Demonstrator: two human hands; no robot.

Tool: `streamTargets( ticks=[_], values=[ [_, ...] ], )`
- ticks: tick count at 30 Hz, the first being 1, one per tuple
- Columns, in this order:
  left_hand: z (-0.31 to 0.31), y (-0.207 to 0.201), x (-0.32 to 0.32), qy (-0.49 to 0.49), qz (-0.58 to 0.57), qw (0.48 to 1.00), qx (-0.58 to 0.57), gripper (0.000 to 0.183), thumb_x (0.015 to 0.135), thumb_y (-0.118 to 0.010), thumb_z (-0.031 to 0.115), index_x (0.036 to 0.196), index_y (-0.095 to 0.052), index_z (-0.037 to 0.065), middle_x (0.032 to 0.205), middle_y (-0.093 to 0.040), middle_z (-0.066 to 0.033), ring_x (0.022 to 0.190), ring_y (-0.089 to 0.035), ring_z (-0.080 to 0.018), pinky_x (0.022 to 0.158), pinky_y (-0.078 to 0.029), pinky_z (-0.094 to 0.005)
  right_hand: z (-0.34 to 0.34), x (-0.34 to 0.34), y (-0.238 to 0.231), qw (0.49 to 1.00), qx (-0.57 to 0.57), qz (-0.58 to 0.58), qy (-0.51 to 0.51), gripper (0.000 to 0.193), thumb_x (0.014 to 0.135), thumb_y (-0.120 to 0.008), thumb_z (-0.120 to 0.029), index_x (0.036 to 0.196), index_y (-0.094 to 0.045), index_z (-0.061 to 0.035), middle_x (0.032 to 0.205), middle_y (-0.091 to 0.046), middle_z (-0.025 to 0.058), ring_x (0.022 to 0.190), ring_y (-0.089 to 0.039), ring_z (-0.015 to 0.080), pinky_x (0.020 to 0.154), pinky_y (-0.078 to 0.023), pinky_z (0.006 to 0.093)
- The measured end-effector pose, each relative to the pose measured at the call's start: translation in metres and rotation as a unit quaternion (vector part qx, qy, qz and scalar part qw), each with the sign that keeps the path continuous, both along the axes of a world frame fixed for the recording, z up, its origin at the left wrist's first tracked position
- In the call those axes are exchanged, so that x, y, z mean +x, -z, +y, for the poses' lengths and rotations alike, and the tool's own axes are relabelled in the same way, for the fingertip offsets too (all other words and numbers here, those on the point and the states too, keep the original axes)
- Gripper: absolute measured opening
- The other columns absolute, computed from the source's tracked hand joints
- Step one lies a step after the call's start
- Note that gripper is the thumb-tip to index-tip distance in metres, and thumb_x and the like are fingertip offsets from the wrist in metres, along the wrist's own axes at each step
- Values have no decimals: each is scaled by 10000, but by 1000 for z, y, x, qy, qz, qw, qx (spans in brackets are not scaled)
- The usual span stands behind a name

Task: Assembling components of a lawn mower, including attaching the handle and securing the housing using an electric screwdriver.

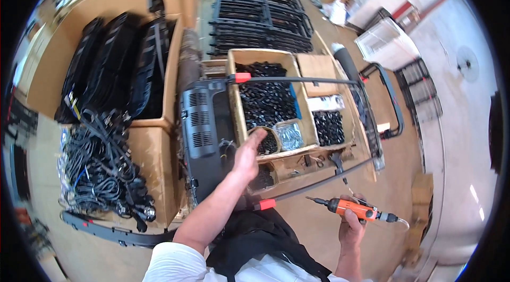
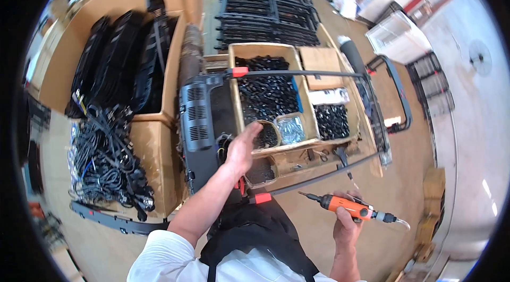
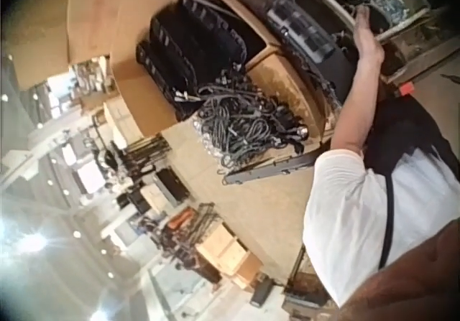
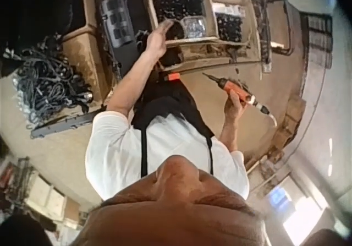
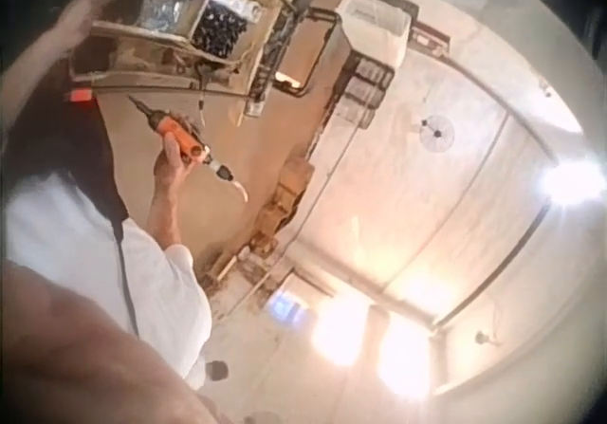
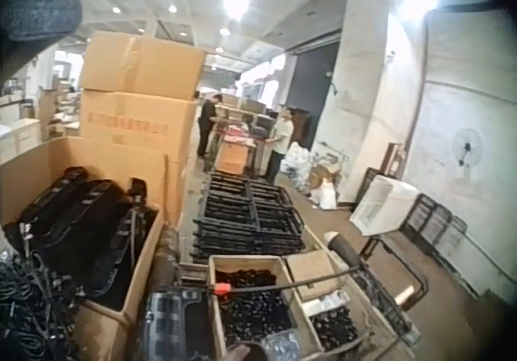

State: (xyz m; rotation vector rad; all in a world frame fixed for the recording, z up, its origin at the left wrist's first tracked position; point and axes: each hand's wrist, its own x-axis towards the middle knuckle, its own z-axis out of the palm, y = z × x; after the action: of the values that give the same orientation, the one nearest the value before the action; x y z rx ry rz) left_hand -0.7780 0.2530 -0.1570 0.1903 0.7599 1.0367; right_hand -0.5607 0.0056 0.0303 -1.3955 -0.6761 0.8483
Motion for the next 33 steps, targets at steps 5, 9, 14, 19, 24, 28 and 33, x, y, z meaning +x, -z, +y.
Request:
streamTargets(
  ticks=[5,9,14,19,24,28,33],
  values=[
    [1,-1,19,-2,134,988,71,492,1146,-457,283,1562,-473,22,1596,-504,-133,1495,-432,-215,1261,-281,-369,-63,45,34,993,-28,16,115,635,869,-776,-132,1433,-501,-39,1254,-697,185,1176,-686,330,1055,-536,493],
    [-42,-1,18,161,316,919,172,359,1142,-460,285,1317,-639,26,1147,-734,-98,1026,-691,-193,967,-530,-360,-56,66,102,978,-66,91,177,611,872,-780,-109,1410,-496,-48,1223,-693,173,1157,-678,306,1053,-521,477],
    [-112,-27,34,474,556,615,296,545,1095,-444,496,1302,-673,47,1290,-699,-207,1239,-643,-401,1049,-508,-473,-7,98,278,913,-128,328,204,388,974,-754,-193,1312,-568,-145,1148,-686,79,1108,-678,242,987,-557,453],
    [-126,-40,82,486,685,487,241,627,1087,-401,571,1146,-764,63,984,-766,-245,990,-746,-414,905,-578,-526,44,111,390,874,-128,446,147,258,1003,-725,-287,1171,-638,-112,1273,-647,100,1223,-630,277,1055,-549,501],
    [-127,-25,94,498,708,451,219,670,1103,-375,542,969,-790,34,938,-774,-237,936,-766,-398,903,-593,-511,54,132,387,829,-336,440,-82,235,1023,-656,-297,1045,-703,-68,910,-743,76,907,-749,240,849,-638,397],
    [-132,-27,84,486,723,455,185,665,1116,-350,521,979,-788,40,941,-777,-231,950,-770,-386,884,-604,-504,35,146,280,728,-453,155,-492,350,997,-703,-360,1084,-762,-26,946,-783,83,853,-756,190,727,-623,346],
    [-132,-33,85,462,728,476,172,625,1110,-377,512,965,-777,54,944,-776,-235,934,-774,-374,867,-611,-501,188,166,112,694,-207,-125,-678,354,970,-753,-375,1109,-799,-52,969,-787,61,876,-729,132,765,-579,286]
  ],
)
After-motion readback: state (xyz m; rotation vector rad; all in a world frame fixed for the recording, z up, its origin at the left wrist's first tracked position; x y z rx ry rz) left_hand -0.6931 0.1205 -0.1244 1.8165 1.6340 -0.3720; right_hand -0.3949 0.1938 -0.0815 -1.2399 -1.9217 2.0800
